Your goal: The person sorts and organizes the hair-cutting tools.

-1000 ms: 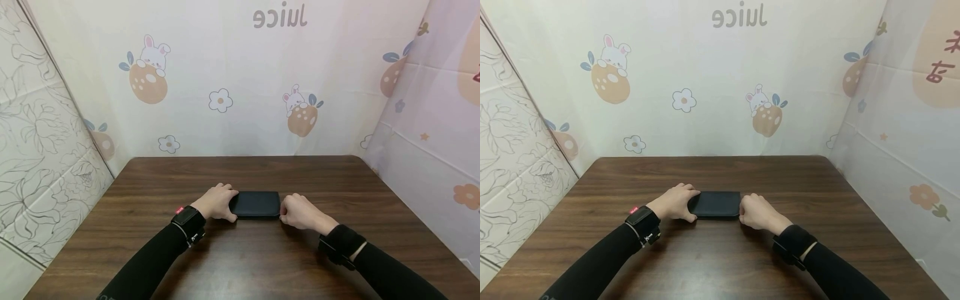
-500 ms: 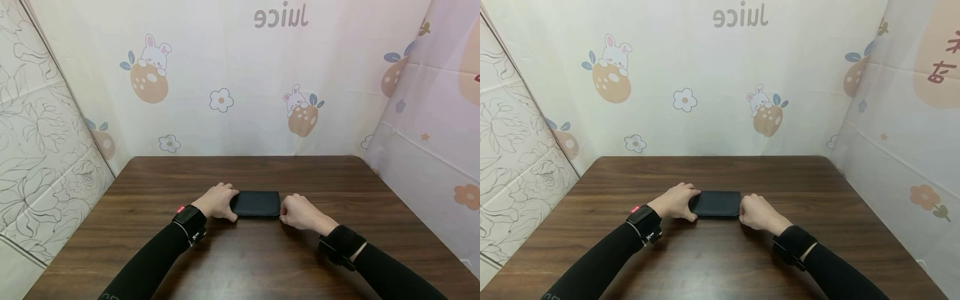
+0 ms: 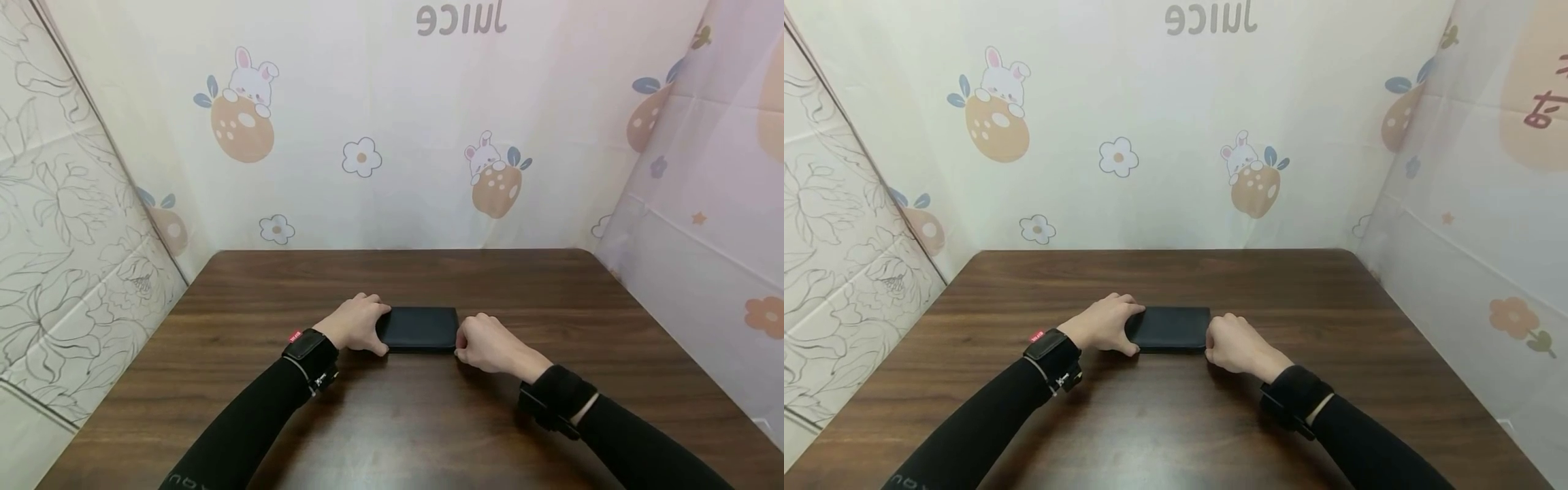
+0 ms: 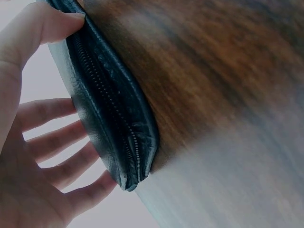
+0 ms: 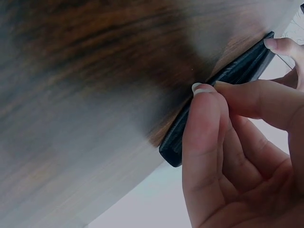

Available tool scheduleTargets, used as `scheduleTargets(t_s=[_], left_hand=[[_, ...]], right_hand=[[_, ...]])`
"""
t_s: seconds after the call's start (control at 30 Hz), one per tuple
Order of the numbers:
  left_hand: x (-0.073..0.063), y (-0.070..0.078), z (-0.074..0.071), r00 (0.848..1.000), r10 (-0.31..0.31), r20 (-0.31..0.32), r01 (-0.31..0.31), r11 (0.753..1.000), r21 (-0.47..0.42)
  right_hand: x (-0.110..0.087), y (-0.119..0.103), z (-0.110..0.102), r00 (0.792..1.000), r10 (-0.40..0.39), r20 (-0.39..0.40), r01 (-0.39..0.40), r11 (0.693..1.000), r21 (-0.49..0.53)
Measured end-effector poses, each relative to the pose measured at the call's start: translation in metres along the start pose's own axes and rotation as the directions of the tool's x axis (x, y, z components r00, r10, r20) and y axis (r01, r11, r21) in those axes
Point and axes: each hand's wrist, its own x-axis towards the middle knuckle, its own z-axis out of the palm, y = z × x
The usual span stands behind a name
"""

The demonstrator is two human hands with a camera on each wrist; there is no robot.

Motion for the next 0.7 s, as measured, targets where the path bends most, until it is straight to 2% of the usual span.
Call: scheduleTargets(t_s=[0.27, 0.7], left_hand=[[-0.0003, 0.0011, -0.0022, 1.0, -0.007, 0.016, 0.007, 1.0, 0.0], [0.0002, 0.0017, -0.001, 1.0, -0.015, 0.008, 0.015, 1.0, -0.006]], right_hand=[[0.0007, -0.0002, 0.0004, 1.0, 0.01, 0.001, -0.01, 1.0, 0.002], [-0.0003, -0.0007, 0.0004, 0.999, 0.039, 0.006, -0.039, 0.999, 0.014]])
